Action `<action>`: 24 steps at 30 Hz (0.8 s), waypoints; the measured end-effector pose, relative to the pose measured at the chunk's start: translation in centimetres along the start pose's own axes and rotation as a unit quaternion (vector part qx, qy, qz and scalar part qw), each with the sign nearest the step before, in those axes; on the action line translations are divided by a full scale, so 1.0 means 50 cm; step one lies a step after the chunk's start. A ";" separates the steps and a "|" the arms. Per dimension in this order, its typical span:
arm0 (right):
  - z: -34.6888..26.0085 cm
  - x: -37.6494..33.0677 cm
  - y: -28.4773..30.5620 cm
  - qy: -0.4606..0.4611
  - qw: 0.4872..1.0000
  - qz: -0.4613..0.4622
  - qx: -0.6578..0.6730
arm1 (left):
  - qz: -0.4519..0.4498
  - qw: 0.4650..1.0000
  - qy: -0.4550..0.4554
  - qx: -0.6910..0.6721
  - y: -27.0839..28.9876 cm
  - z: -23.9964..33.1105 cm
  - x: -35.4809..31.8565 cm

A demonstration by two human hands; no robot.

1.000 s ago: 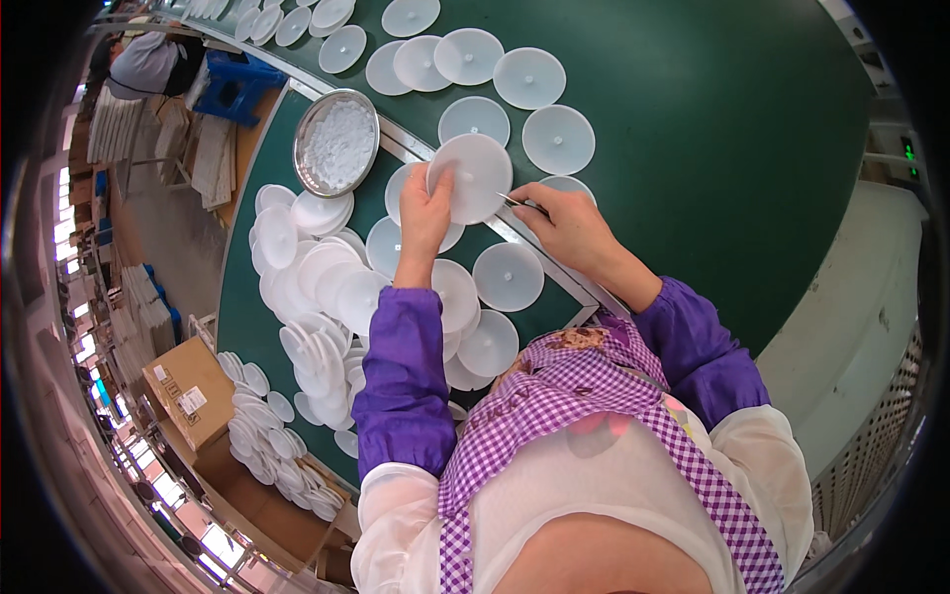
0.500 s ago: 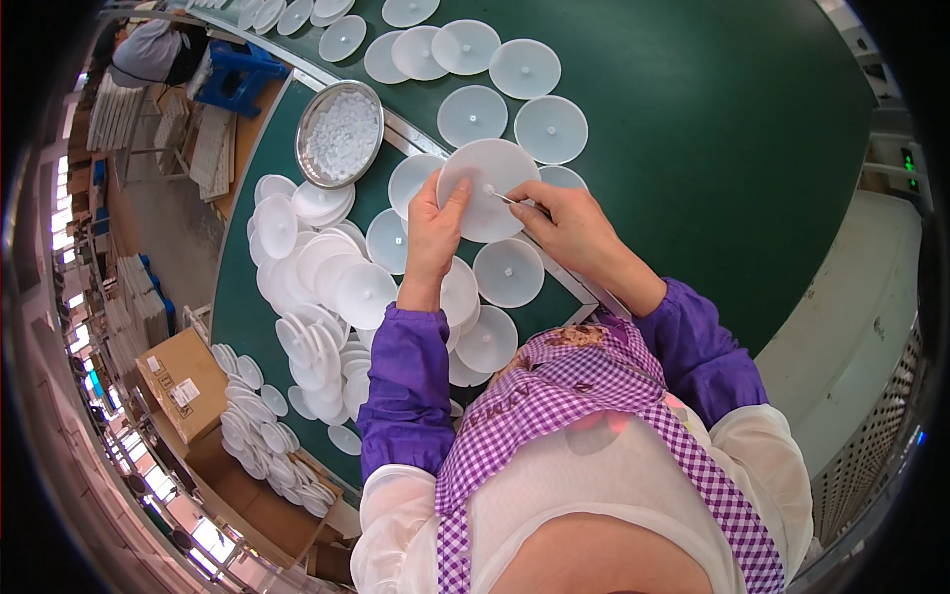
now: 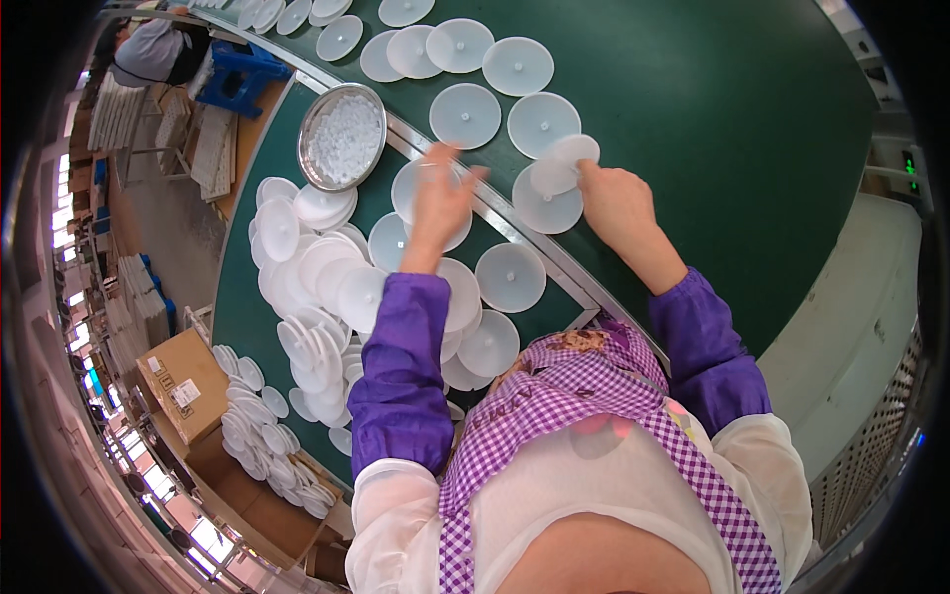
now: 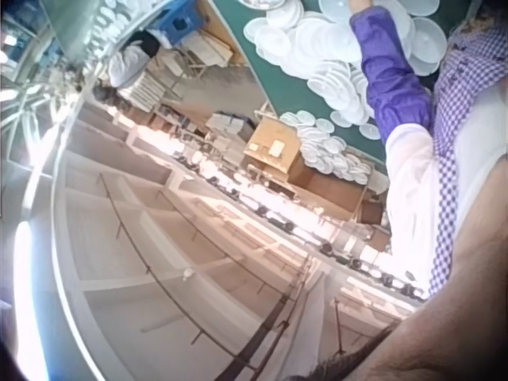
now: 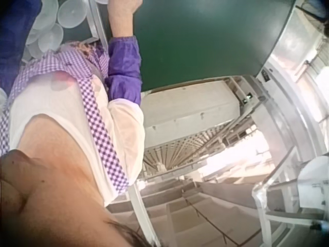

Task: The person deburrs the centers of white plastic discs using a small blade and arranges them across the work table.

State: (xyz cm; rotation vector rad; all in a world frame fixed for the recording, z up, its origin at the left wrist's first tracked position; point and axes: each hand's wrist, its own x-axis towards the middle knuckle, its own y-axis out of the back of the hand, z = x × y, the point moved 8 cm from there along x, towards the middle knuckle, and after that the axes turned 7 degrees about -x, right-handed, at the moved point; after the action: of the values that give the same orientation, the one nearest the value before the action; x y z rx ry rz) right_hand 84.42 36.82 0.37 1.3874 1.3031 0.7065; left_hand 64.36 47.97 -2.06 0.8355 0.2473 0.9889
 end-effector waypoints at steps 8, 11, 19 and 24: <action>-0.057 -0.026 -0.034 0.044 0.982 -0.018 0.185 | 0.034 0.986 0.162 -0.011 0.074 -0.125 -0.032; -0.107 -0.032 -0.027 0.074 0.953 -0.018 0.293 | -0.049 0.929 0.298 -0.214 0.049 -0.150 -0.069; -0.154 -0.032 -0.018 0.078 0.924 -0.074 0.368 | 0.019 0.852 0.291 -0.434 0.062 0.038 -0.078; -0.159 -0.037 -0.003 0.070 0.928 -0.086 0.357 | 0.001 0.873 0.266 -0.409 0.055 0.041 -0.088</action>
State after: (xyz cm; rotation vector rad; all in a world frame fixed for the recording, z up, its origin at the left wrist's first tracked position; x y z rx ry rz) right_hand 76.65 37.37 2.81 1.7775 1.8814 0.2029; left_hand 61.29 44.11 0.54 -0.2279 0.2614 1.1760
